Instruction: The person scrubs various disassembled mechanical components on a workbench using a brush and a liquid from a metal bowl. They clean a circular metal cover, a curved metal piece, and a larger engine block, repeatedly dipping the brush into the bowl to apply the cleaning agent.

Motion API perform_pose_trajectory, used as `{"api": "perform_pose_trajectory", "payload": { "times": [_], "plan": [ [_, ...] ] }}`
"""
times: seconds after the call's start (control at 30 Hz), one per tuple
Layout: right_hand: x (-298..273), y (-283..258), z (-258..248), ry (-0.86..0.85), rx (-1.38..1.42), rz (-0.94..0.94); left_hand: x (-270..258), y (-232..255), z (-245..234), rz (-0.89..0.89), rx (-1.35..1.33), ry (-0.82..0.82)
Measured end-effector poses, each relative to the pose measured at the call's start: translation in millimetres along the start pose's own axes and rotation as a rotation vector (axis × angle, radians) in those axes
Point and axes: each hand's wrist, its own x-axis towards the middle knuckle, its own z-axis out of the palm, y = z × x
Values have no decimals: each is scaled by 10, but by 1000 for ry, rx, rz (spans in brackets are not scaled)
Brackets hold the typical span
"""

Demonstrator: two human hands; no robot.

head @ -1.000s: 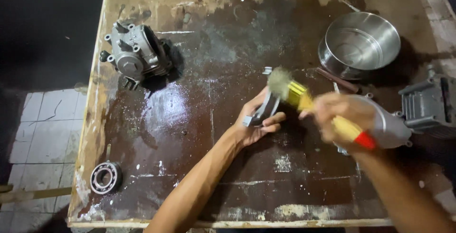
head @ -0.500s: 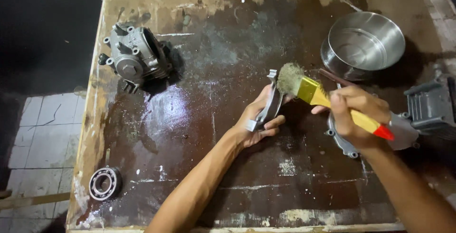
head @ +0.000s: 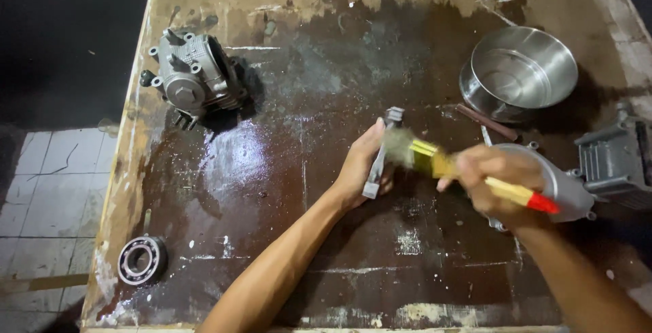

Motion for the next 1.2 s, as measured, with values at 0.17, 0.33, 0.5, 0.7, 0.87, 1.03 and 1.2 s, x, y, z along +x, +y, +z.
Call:
{"api": "perform_pose_trajectory", "payload": {
  "times": [0.17,0.33,0.5,0.7,0.87,1.03,1.2],
  "plan": [
    [-613,471,-297,-437,346,1282,109,-85,-76,57,87,167],
    [227,-279,166,-6,-344,-125,95,-60,25,68,92,223],
    [-393,530,-11,-277,155,-380,125,-281,-167,227,238,190],
    [207,-332,156,-96,-266,71,52,-170,-53,424,500,92],
    [164,-137,74,100,-180,173,68,1,101,133,136,224],
    [437,-131,8,-30,-65,276,190,-151,-128,391,130,142],
    [413,371,130,133,-40,156,149,67,19,284,-51,232]
  ]
}}
